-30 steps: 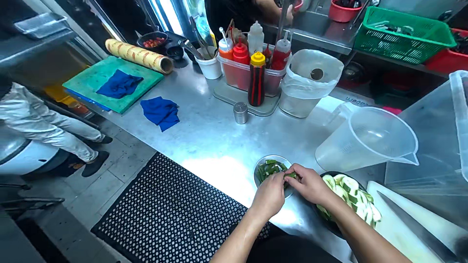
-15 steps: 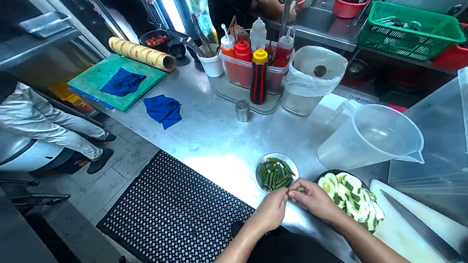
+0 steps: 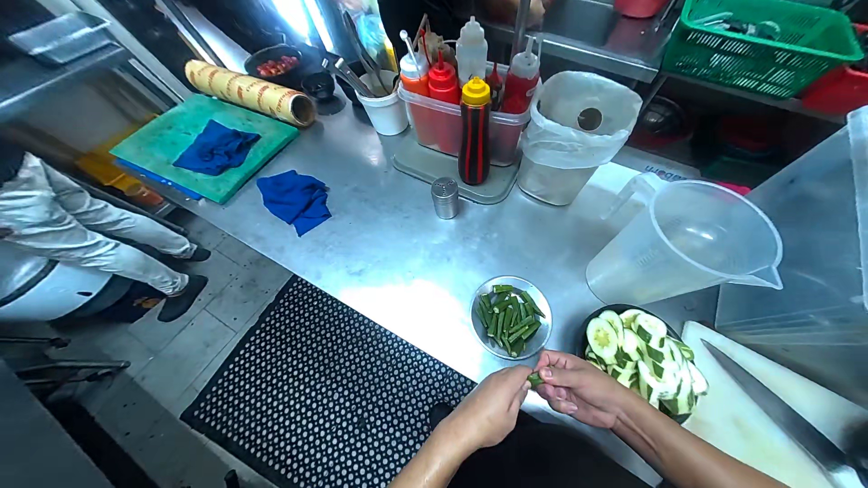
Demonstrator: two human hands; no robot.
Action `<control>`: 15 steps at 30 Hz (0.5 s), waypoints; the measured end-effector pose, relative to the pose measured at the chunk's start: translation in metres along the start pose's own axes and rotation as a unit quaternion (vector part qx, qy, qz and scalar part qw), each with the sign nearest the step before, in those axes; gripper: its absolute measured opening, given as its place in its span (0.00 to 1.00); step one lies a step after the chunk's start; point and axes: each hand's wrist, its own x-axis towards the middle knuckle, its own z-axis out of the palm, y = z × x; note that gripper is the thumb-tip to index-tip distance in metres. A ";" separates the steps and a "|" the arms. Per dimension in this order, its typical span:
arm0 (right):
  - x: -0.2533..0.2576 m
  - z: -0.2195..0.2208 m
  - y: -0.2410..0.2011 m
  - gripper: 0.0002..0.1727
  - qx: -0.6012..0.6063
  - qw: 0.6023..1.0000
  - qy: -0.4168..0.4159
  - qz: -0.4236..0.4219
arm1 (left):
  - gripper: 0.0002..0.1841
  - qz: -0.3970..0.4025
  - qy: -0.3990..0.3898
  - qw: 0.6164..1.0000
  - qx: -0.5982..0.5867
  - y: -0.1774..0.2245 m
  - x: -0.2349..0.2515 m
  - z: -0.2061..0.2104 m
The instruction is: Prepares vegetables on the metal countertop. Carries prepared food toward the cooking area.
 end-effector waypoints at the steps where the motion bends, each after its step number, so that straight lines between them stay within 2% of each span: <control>1: 0.002 -0.001 0.002 0.04 0.016 1.000 -0.008 -0.003 | 0.19 0.003 0.003 1.000 0.001 -0.001 0.001 -0.001; 3: 0.005 -0.002 0.005 0.05 0.049 0.999 -0.017 -0.009 | 0.19 0.011 0.007 1.000 0.004 -0.003 0.003 -0.004; 5: 0.010 -0.001 0.004 0.05 0.059 0.998 0.008 -0.013 | 0.19 0.006 0.011 1.000 0.012 -0.008 0.008 -0.009; 7: 0.023 0.003 -0.008 0.05 -0.005 0.995 0.104 -0.003 | 0.20 -0.032 0.022 0.998 0.038 -0.019 0.021 -0.017; 8: 0.032 0.003 -0.018 0.08 -0.079 0.983 0.164 0.007 | 0.21 -0.061 0.033 0.996 0.063 -0.025 0.030 -0.022; 10: 0.052 -0.006 -0.038 0.15 -0.275 0.919 0.282 0.017 | 0.23 -0.122 0.054 0.984 0.117 -0.030 0.049 -0.032; 12: 0.063 -0.021 -0.056 0.17 -0.410 0.839 0.358 -0.004 | 0.22 -0.155 0.089 0.975 0.132 -0.028 0.062 -0.041; 14: 0.064 -0.020 -0.070 0.15 -0.455 0.810 0.368 -0.030 | 0.21 -0.159 0.122 0.973 0.113 -0.022 0.066 -0.046; 15: 0.061 -0.013 -0.074 0.16 -0.491 0.803 0.337 -0.034 | 0.21 -0.157 0.127 0.973 0.115 -0.019 0.066 -0.047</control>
